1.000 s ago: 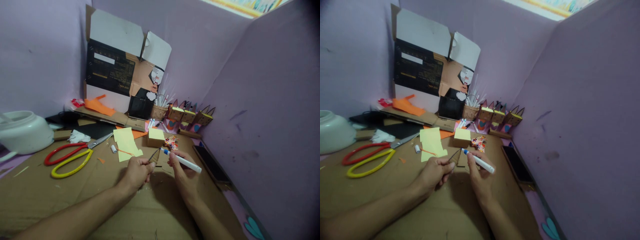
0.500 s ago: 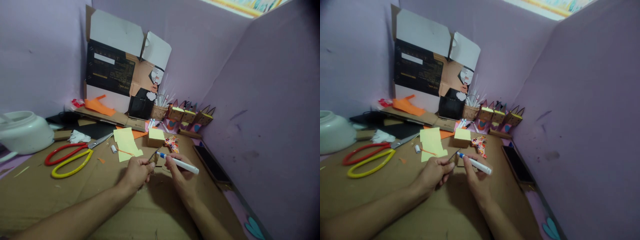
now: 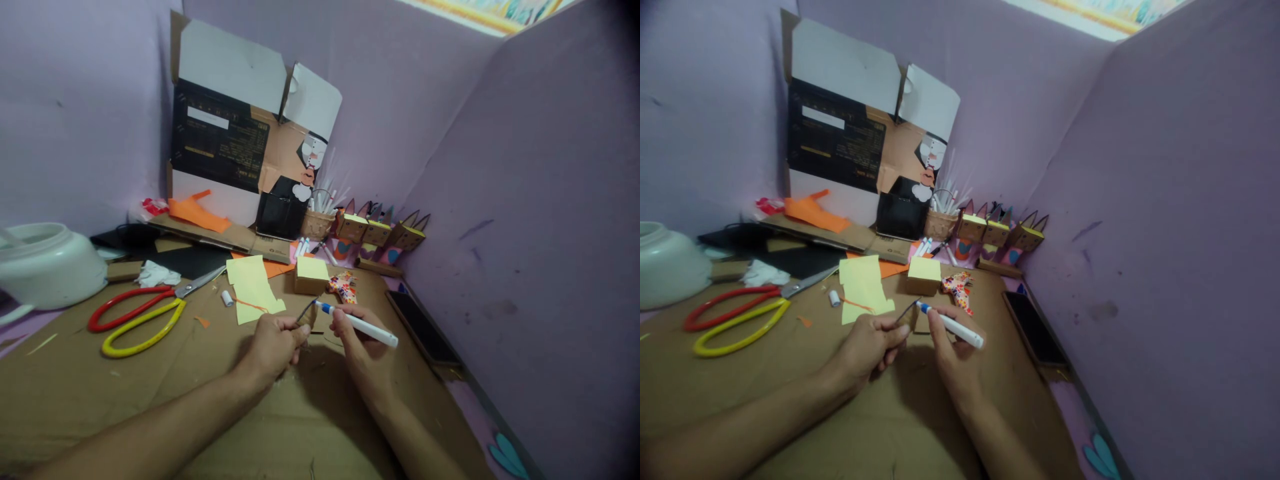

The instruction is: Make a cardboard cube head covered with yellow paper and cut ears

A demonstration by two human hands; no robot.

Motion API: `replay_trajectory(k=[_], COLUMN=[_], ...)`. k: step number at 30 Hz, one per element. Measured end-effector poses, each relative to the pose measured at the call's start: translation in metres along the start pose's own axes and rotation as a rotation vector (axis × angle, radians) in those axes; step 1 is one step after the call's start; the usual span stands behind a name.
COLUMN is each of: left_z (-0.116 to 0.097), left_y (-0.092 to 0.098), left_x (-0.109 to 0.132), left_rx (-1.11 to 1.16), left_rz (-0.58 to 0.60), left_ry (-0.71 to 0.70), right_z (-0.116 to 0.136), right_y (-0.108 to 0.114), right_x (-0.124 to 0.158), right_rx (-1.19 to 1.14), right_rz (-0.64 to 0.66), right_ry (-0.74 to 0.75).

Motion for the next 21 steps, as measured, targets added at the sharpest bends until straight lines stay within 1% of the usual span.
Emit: replay_trajectory(k=[4,8,11,16,21], left_z=[-0.0002,0.0017,0.0024,0.0036,0.0033], left_y=[-0.0008,-0.0003,0.0002,-0.0008,-0.0013], left_x=[-0.0005,0.0001,-0.0003,-0.0010,-0.0010], left_rx=[0.005,0.006,0.016,0.028,0.024], left_rz=[0.004,-0.001,-0.005,0.001,0.005], left_ry=[-0.007,0.013,0.008,0.013,0.014], right_z=[0.0011,0.0006,-0.0014,-0.0022,0.0011], right_y=[0.0000,-0.0044,-0.0055,-0.0016,0.0033], right_x=[-0.0002,0.0028,0.0044,0.0019,-0.0028], right_rx=[-0.012,0.010,0.014,0.013,-0.041], right_rz=[0.000,0.055,0.069,0.024,-0.035], right_ry=[-0.005,-0.007,-0.009,-0.016,-0.009])
Point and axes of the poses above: each hand's wrist, its own x-axis away from the middle knuckle, its own y-axis out of the back of the hand, z = x × y, the point moved 8 cm from there along -x, towards the middle knuckle, and after that the axes turned 12 degrees about -y, right-handed, at the moved point
